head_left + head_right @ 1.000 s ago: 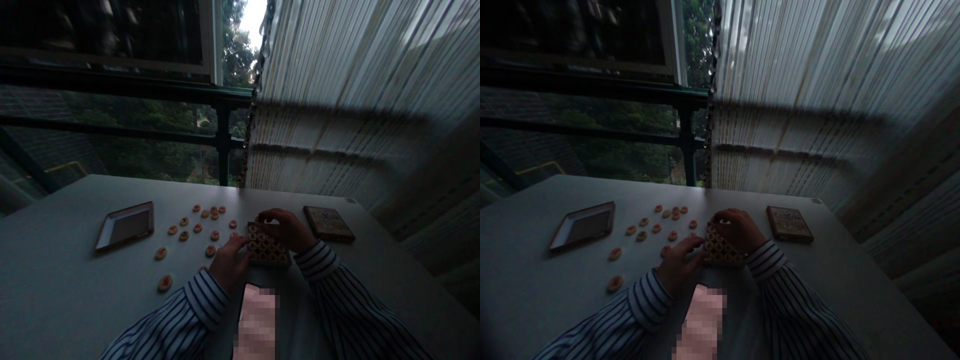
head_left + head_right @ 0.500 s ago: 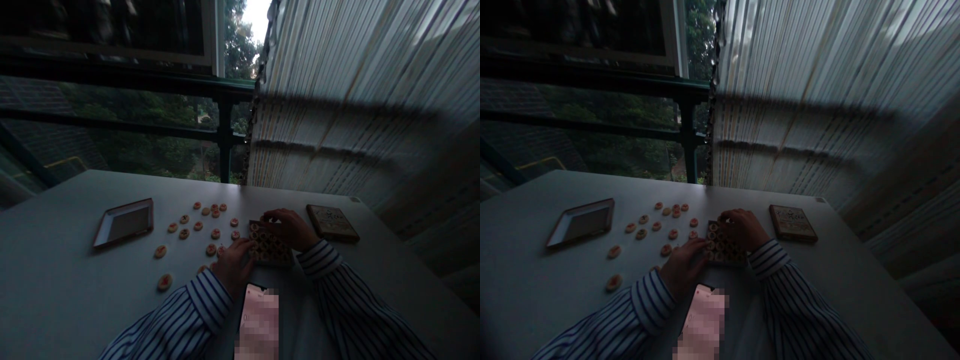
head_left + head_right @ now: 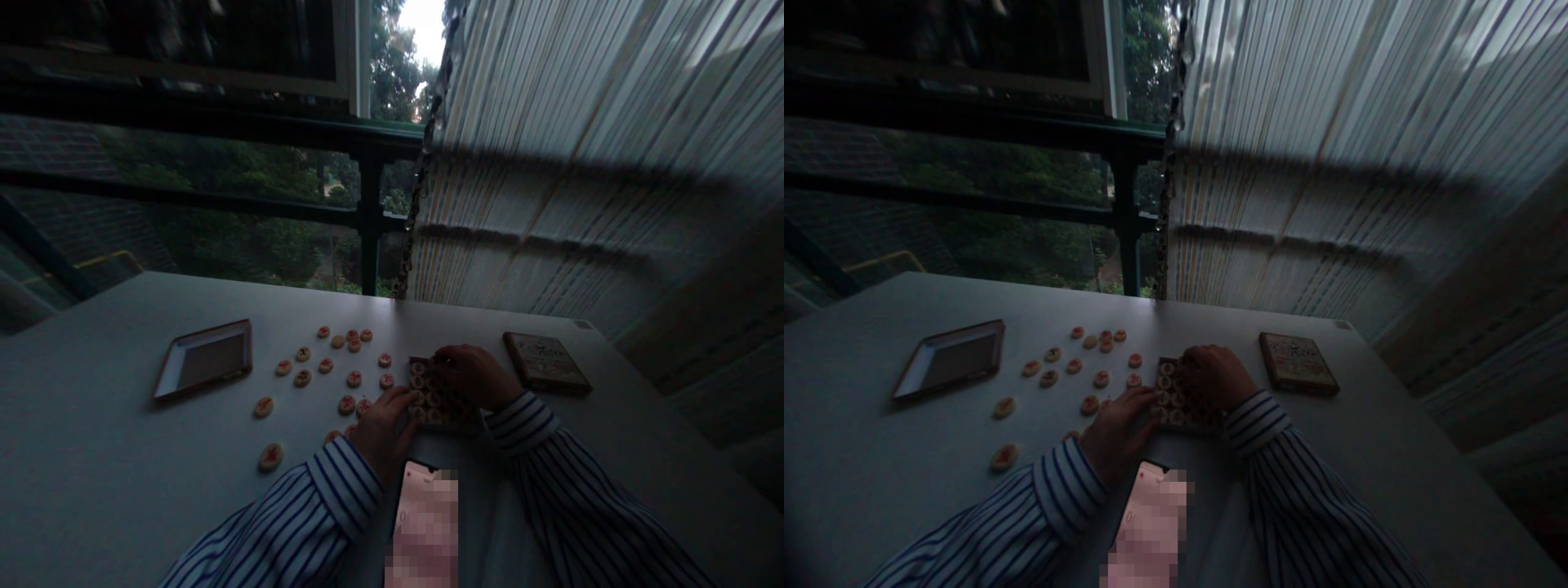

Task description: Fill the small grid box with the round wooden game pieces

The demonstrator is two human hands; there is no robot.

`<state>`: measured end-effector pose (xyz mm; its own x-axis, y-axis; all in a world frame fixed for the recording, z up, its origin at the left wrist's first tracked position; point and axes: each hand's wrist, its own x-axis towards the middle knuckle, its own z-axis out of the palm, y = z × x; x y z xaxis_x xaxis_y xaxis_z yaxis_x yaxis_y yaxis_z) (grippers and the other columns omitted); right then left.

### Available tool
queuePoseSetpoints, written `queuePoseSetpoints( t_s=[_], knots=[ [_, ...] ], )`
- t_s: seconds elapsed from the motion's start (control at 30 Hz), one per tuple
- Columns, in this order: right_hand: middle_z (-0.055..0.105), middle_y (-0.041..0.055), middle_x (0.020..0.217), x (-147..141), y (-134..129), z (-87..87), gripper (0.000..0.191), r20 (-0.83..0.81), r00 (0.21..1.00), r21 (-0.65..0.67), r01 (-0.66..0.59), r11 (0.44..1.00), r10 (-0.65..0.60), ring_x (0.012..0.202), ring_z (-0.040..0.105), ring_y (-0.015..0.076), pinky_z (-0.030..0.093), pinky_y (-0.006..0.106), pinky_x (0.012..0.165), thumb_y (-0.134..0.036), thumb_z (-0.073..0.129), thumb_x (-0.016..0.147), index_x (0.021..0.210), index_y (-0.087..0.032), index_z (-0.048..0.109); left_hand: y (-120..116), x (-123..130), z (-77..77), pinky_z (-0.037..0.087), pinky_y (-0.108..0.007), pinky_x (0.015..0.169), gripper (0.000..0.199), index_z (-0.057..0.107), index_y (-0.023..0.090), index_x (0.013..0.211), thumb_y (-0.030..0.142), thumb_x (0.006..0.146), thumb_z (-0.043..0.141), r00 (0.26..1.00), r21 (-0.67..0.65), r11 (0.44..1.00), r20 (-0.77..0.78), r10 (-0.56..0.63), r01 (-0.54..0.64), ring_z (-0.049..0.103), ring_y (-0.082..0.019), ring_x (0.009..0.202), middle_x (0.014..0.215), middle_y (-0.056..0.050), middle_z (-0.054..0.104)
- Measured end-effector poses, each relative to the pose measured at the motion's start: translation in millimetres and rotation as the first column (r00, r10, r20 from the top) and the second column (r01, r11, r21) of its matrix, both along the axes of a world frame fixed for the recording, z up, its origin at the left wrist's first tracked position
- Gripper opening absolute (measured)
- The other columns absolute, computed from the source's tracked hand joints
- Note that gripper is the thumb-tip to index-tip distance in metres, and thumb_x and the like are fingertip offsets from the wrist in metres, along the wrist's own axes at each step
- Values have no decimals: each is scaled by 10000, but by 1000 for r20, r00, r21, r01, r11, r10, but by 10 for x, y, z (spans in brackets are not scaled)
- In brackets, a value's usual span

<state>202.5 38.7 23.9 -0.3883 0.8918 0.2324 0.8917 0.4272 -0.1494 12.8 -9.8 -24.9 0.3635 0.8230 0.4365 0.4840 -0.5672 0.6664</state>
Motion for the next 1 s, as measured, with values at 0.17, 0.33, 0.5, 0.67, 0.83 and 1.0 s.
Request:
queuePoseSetpoints(
  t_s=[0.17,0.33,0.5,0.67,0.83,1.0],
  knots=[
    [656,61,802,-9,-9,-8,237,46,999,-7,20,1000,-19,748,599,168,406,238,647,-347,483,793,901,-182,616,-5,1,7,446,-381,874,323,567,131,1022,125,705,507,1000,-15,1000,-13,5,-5,543,-225,993,1052,-129,583],
    [660,65,775,-20,-25,-1,255,97,994,-15,48,999,-47,728,604,173,395,241,622,-370,460,803,881,-195,628,-6,-4,16,451,-376,866,326,570,140,1019,123,699,510,1000,-21,1000,-16,-2,1,547,-224,988,1046,-124,586],
    [665,69,799,-52,-49,29,254,151,986,-42,76,996,-69,746,607,178,386,245,632,-354,444,810,899,-211,635,-2,-7,3,450,-389,867,323,571,128,1017,126,699,515,1000,-7,1000,-13,-1,1,548,-229,987,1048,-130,588],
    [663,70,828,-84,-68,65,283,230,967,-98,137,986,-111,776,605,176,381,239,647,-361,417,819,930,-212,630,-10,-5,21,455,-394,866,322,564,89,1017,115,699,522,998,0,1000,-60,13,-13,548,-230,990,1049,-146,586],
    [662,70,841,-95,-83,71,287,248,960,-93,155,983,-128,791,605,178,382,242,649,-355,401,829,961,-217,614,-4,-5,22,472,-385,845,301,569,82,1005,133,712,523,998,31,999,-66,9,-7,559,-229,972,1029,-149,593],
    [662,77,840,-102,-85,67,295,266,955,-96,165,982,-134,793,605,183,383,251,661,-364,399,831,966,-214,614,0,-1,9,468,-376,852,302,567,106,1007,122,709,519,999,25,1000,-52,5,-4,558,-214,973,1035,-131,591]
  ],
)
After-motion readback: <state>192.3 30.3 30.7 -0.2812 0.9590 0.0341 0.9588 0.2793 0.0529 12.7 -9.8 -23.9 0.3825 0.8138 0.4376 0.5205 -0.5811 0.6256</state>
